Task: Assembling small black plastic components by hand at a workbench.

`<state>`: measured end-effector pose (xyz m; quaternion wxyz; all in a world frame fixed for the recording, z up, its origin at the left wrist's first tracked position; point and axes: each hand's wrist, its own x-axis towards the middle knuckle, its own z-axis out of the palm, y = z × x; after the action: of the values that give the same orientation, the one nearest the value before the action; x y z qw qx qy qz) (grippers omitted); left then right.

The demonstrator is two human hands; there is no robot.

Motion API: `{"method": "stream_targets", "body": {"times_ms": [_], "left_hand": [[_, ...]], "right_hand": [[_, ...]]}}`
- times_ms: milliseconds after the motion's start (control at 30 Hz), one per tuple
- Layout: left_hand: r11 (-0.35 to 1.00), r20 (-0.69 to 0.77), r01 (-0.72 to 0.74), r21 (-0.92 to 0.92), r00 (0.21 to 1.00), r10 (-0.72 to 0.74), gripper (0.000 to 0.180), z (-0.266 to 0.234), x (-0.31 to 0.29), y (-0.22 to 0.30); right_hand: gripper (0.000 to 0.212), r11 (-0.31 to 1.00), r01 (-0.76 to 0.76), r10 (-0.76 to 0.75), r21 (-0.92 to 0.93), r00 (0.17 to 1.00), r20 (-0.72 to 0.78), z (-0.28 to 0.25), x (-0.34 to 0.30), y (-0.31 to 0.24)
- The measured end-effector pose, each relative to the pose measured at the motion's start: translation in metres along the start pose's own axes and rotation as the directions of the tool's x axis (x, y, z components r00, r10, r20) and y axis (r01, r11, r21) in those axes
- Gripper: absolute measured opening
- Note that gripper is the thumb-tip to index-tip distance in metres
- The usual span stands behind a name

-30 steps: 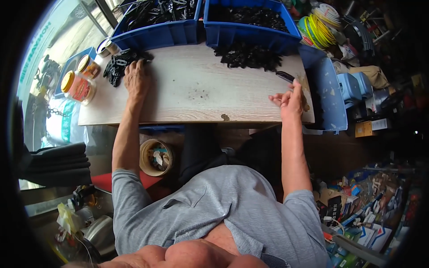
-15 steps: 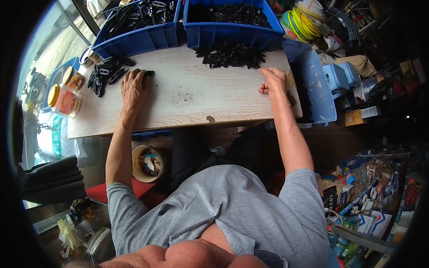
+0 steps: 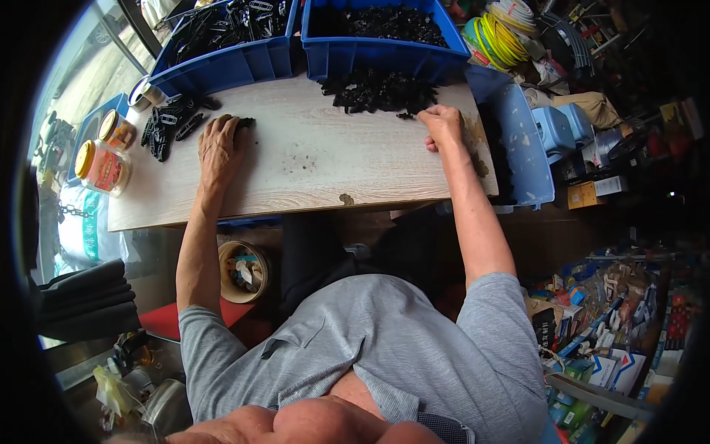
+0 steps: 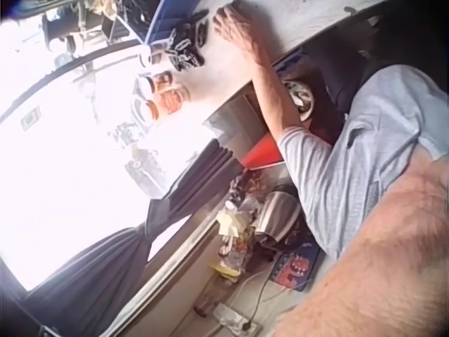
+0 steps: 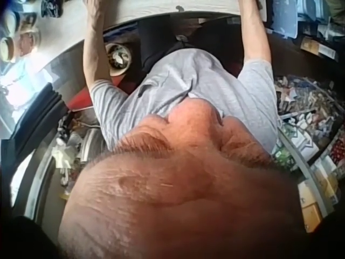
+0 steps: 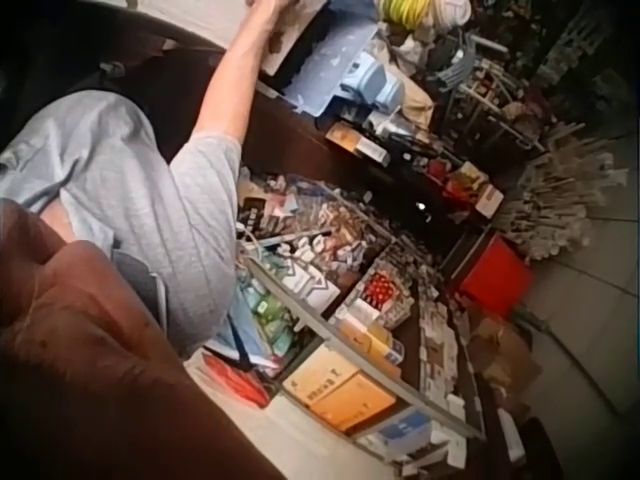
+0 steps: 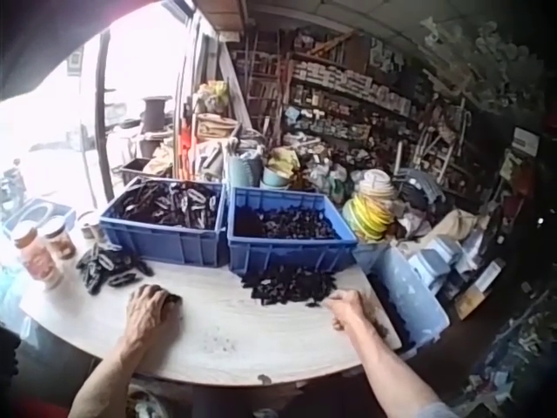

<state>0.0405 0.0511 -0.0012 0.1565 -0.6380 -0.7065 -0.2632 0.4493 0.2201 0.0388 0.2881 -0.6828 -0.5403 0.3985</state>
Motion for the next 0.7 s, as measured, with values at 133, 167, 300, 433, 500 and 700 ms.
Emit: {"method": "stream_targets", "body": {"times_ms": [133,167,300,433,500,700], "left_hand": [[1.000,-0.122,-0.013,0.027,0.992,0.017,0.033,-0.007,0.001,0.006],[1.000,-0.125,-0.014,0.027,0.992,0.018,0.033,-0.011,0.002,0.009],[0.941,-0.267,-0.089,-0.325,0.964,-0.002,0.030,-0.011,-0.006,0.052],[0.649,-0.112,-0.051,-0.759,0.992,-0.054,0.037,0.005,-0.031,0.143],[0.663,-0.040,-0.035,-0.748,0.999,0.008,0.038,0.008,-0.024,0.178],[0.550,0.017,-0.034,-0.834,0.996,0.087,0.030,0.036,0.010,0.215]], "right_hand": [[0.022,0.990,-0.066,0.060,0.122,0.997,0.053,-0.009,-0.003,0.003],[0.022,0.990,-0.063,0.057,0.123,0.997,0.051,-0.011,-0.006,0.003],[0.020,0.966,-0.133,0.104,0.223,0.985,0.138,-0.023,-0.019,0.010],[0.018,0.916,-0.206,0.108,0.345,0.953,0.284,-0.016,-0.043,0.009],[0.018,0.908,-0.217,0.092,0.359,0.938,0.335,-0.009,-0.058,0.005],[0.017,0.872,-0.231,-0.035,0.433,0.850,0.525,0.014,-0.083,0.003]]}}
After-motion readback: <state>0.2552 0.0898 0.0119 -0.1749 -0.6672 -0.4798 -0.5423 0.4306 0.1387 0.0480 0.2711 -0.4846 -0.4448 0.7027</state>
